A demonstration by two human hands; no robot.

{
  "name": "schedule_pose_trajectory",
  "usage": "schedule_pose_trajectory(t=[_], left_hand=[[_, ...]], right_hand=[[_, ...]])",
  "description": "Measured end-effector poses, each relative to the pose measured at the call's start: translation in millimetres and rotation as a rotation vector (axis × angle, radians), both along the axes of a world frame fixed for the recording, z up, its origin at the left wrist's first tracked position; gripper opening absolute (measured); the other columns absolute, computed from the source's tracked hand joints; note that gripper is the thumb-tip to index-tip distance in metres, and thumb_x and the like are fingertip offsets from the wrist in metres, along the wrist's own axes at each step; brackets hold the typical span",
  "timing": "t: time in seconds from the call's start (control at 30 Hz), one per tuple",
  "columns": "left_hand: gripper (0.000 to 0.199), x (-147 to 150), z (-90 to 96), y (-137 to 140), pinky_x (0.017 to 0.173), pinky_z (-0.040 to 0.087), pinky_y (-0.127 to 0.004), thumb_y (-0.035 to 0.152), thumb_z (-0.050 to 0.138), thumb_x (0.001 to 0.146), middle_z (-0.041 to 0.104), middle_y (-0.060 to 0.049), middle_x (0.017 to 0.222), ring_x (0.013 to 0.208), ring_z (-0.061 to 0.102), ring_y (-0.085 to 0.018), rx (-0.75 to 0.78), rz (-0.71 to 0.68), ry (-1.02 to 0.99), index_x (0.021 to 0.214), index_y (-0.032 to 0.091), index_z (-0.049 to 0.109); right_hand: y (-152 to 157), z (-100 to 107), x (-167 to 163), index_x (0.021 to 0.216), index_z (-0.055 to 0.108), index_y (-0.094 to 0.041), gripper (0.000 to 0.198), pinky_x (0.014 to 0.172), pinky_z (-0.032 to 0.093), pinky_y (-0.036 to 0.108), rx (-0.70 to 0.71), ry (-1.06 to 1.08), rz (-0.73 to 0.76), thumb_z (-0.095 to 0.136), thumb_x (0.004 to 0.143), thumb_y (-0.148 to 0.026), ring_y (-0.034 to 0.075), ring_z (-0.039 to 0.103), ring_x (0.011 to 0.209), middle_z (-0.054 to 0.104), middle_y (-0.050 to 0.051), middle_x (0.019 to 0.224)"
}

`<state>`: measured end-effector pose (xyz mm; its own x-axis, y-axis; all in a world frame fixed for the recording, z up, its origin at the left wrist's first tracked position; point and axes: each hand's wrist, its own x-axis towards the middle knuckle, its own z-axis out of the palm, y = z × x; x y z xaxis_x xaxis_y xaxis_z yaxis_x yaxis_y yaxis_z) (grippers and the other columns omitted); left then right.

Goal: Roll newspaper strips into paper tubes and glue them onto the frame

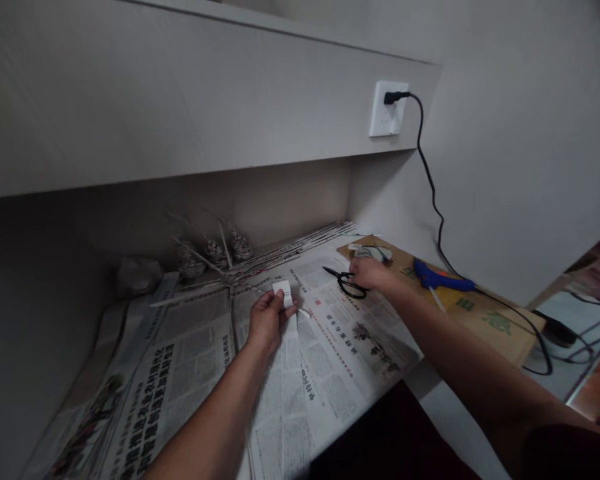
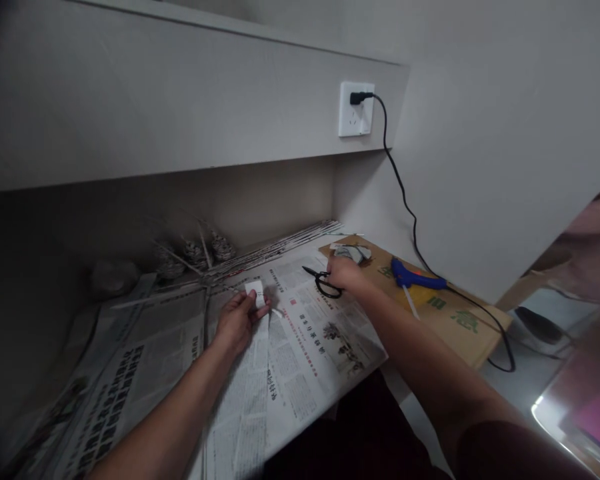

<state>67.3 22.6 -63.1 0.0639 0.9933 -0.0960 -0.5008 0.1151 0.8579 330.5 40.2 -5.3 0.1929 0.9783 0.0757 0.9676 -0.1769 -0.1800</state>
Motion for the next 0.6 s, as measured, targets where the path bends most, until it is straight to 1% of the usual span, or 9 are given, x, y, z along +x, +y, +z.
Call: schedule_pose_trajectory(t=[0.07,0.1,0.13,0.17,0.27,0.3,0.37,0.43,0.6], left_hand=[[0.023,0,-1.5,0,0.066,0.058,-0.027,0.025,0.073,0.069,0.065,-0.004,0.074,0.067,0.066,-0.014,0.010,-0.021,-0.006,0.083,0.012,0.060],[0.024,1,-1.7,1,0.066,0.058,-0.027,0.026,0.073,0.069,0.065,-0.004,0.074,0.067,0.066,-0.015,0.014,-0.029,-0.010,0.084,0.012,0.060],[0.025,1,-1.6,1,0.066,0.058,-0.028,0.026,0.073,0.069,0.066,-0.004,0.074,0.067,0.066,-0.015,0.015,-0.033,-0.013,0.084,0.012,0.060],[0.025,1,-1.3,1,0.066,0.058,-0.028,0.026,0.073,0.069,0.066,-0.004,0.073,0.067,0.066,-0.015,0.016,-0.035,-0.015,0.085,0.012,0.060],[0.027,2,0.2,1,0.068,0.057,-0.030,0.028,0.074,0.068,0.066,-0.005,0.073,0.067,0.066,-0.016,0.024,-0.048,-0.017,0.085,0.012,0.060],[0.028,2,0.6,1,0.069,0.057,-0.030,0.028,0.074,0.067,0.067,-0.005,0.074,0.068,0.066,-0.016,0.023,-0.053,-0.015,0.085,0.012,0.060],[0.030,2,1.6,1,0.069,0.057,-0.030,0.030,0.075,0.066,0.067,-0.006,0.075,0.068,0.066,-0.016,0.026,-0.064,-0.011,0.085,0.011,0.061],[0.031,2,3.1,0,0.069,0.057,-0.030,0.031,0.075,0.066,0.067,-0.006,0.074,0.068,0.066,-0.015,0.034,-0.068,-0.007,0.085,0.011,0.061],[0.026,1,9.3,-3,0.061,0.056,-0.026,0.032,0.071,0.071,0.066,-0.005,0.071,0.065,0.065,-0.015,0.022,-0.079,0.005,0.082,0.011,0.060]], right_hand=[[9,10,13,0.098,0.067,-0.015,0.034,0.070,0.042,0.028,0.044,-0.015,-0.067,0.061,0.077,-0.041,0.026,0.062,0.091,0.068,0.015,0.100],[14,14,22,0.104,0.065,-0.012,0.040,0.069,0.042,0.030,0.073,-0.029,-0.125,0.054,0.082,-0.044,0.027,0.062,0.092,0.066,0.019,0.104],[19,16,29,0.107,0.064,-0.009,0.044,0.068,0.042,0.030,0.100,-0.046,-0.188,0.051,0.084,-0.044,0.028,0.063,0.091,0.064,0.022,0.107],[24,16,37,0.108,0.064,-0.007,0.043,0.068,0.042,0.030,0.109,-0.063,-0.219,0.051,0.085,-0.041,0.028,0.063,0.090,0.063,0.024,0.108],[35,8,50,0.097,0.068,-0.010,0.026,0.072,0.041,0.027,0.110,-0.081,-0.147,0.054,0.085,-0.027,0.024,0.063,0.090,0.067,0.019,0.102],[37,3,52,0.094,0.069,-0.011,0.024,0.074,0.041,0.026,0.116,-0.083,-0.119,0.053,0.085,-0.026,0.023,0.063,0.091,0.068,0.017,0.100],[40,-6,55,0.095,0.069,-0.010,0.029,0.075,0.040,0.028,0.139,-0.093,-0.108,0.047,0.089,-0.028,0.023,0.062,0.093,0.068,0.018,0.101],[43,-12,57,0.100,0.068,-0.009,0.036,0.075,0.041,0.030,0.156,-0.100,-0.134,0.041,0.092,-0.033,0.025,0.061,0.095,0.066,0.020,0.103],[54,-14,62,0.104,0.067,-0.012,0.047,0.071,0.042,0.031,0.137,-0.063,-0.244,0.035,0.093,-0.044,0.026,0.062,0.095,0.066,0.020,0.102]])
